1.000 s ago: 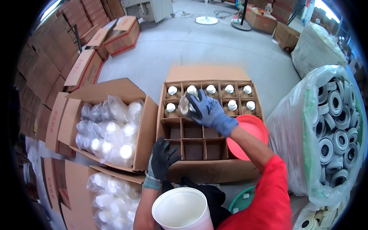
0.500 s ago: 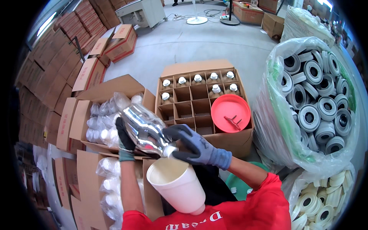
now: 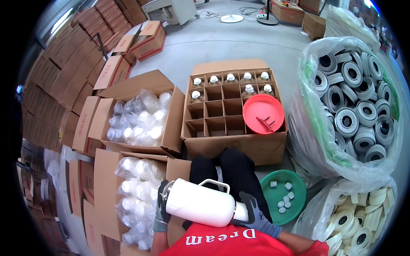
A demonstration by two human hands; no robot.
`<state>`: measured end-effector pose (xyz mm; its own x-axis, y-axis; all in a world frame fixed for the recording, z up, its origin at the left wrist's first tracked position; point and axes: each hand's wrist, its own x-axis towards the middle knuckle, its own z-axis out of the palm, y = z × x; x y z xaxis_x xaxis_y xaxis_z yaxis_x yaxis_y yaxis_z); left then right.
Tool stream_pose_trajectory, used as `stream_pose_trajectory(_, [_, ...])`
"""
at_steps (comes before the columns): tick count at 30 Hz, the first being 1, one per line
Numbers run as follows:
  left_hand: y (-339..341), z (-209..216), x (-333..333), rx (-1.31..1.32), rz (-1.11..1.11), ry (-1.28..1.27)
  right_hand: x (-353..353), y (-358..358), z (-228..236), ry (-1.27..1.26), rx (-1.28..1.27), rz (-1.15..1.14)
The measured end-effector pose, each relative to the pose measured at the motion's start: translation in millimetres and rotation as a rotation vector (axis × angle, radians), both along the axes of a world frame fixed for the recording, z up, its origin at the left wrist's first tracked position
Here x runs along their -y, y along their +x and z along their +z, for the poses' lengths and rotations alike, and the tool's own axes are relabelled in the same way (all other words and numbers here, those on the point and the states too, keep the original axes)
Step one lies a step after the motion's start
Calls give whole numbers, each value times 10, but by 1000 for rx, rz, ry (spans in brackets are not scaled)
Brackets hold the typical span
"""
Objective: The person assembles thermos bottles by inserting silver flasks into white plastic shells and screwing on lids, then places the assembled thermoses into plastic bags and cardboard boxes.
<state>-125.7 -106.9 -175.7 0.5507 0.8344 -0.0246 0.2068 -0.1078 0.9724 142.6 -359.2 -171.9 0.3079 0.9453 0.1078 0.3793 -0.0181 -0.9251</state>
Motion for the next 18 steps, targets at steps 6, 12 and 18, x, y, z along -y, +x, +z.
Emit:
stream_pose_trajectory(6, [-290,-550,282,46,40,-26,-588,370,879,205,208,285])
stream_pose_trajectory(12, [-124,-382,403,95,144,88,-552,455,988,324,278,77])
stream_pose_trajectory(18, [-196,-497,383,77,25,30,-504,52,366,73,-116,199])
